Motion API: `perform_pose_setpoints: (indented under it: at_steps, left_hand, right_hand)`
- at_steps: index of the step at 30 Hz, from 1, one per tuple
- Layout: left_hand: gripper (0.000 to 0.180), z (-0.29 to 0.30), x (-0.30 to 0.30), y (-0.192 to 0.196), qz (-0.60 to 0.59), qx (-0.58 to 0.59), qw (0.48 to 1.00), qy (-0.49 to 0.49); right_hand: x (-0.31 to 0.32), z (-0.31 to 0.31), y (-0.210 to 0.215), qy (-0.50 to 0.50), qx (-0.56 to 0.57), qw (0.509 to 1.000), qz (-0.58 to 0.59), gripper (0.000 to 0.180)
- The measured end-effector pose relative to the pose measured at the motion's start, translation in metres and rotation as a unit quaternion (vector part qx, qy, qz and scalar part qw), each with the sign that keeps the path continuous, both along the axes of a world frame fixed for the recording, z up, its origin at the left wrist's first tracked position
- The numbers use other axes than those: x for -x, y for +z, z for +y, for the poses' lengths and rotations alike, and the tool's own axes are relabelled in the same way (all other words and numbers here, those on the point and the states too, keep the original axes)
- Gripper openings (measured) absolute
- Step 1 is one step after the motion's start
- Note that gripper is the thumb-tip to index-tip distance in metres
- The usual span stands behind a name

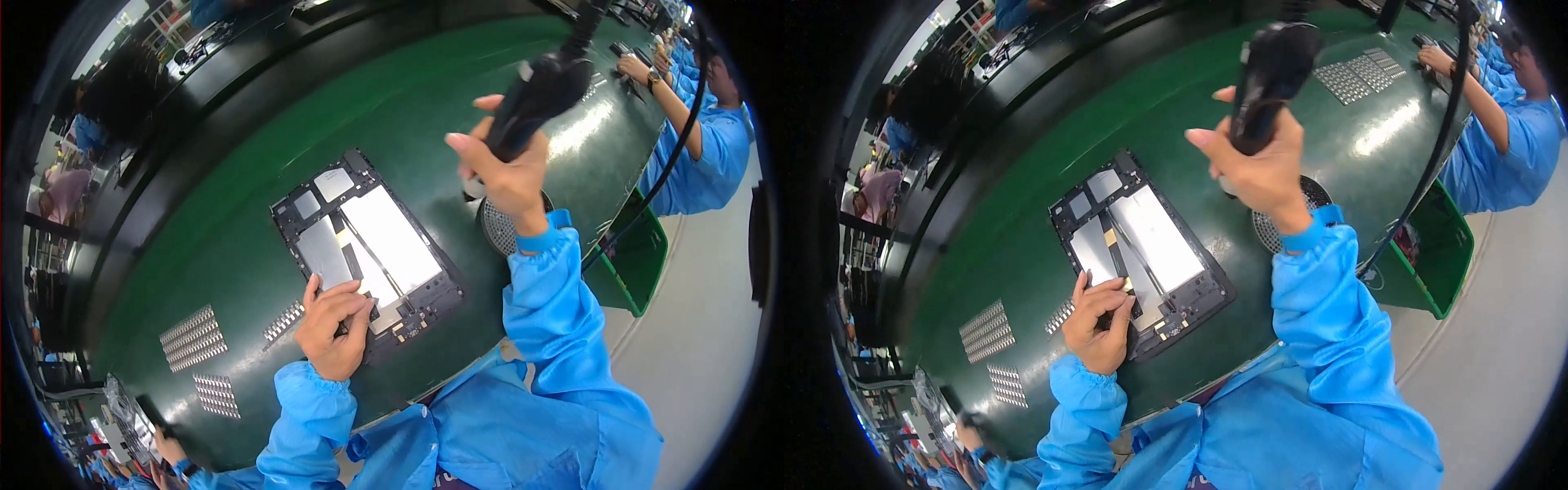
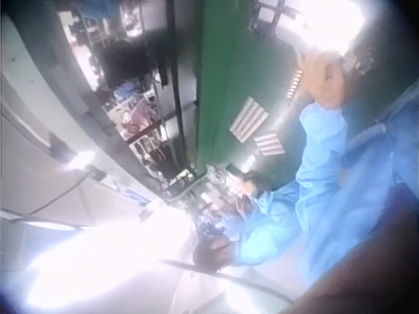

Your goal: The person installs screws into a tablet display assembly using an electric screwdriver.

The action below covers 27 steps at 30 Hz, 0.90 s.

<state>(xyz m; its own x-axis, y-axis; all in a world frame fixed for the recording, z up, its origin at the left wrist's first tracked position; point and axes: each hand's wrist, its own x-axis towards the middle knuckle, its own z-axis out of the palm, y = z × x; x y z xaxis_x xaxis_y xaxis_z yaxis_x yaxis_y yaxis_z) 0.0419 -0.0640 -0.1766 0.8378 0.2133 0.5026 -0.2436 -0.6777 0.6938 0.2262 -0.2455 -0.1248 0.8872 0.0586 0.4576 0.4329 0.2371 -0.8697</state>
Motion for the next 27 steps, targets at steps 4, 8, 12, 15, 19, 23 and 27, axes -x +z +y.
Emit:
perform_pose_setpoints:
  at_steps: [4,8,12,15,19,23,27]
  left_hand:
    - [0.016,0.002,-0.002,-0.001,-0.002,0.031,0.999,-0.007]
    - [0.015,0.011,-0.001,0.002,0.007,0.043,0.999,0.006]
    - [0.014,0.010,-0.005,0.000,0.021,0.049,0.999,-0.001]
    - [0.014,0.009,-0.006,0.001,0.027,0.048,0.998,-0.001]
    - [0.015,0.009,-0.007,-0.002,0.032,0.035,0.999,-0.003]
    - [0.015,0.006,-0.008,-0.002,0.024,0.041,0.999,-0.004]
    - [0.016,0.007,-0.010,-0.001,0.025,0.043,0.999,-0.013]
  right_hand:
    - [-0.008,0.024,0.006,0.015,0.018,0.998,-0.051,0.040]
    - [-0.005,-0.006,0.013,-0.016,0.048,0.998,-0.030,0.039]
    - [-0.006,-0.022,0.000,-0.012,0.063,0.998,-0.020,0.039]
    - [-0.003,-0.008,0.000,-0.006,0.055,0.998,-0.009,0.039]
    - [-0.012,0.027,-0.004,-0.003,0.011,1.000,-0.018,0.040]
    - [-0.010,0.031,0.000,0.012,-0.009,0.998,-0.057,0.041]
    - [-0.008,0.016,0.004,0.002,-0.010,0.999,-0.039,0.037]
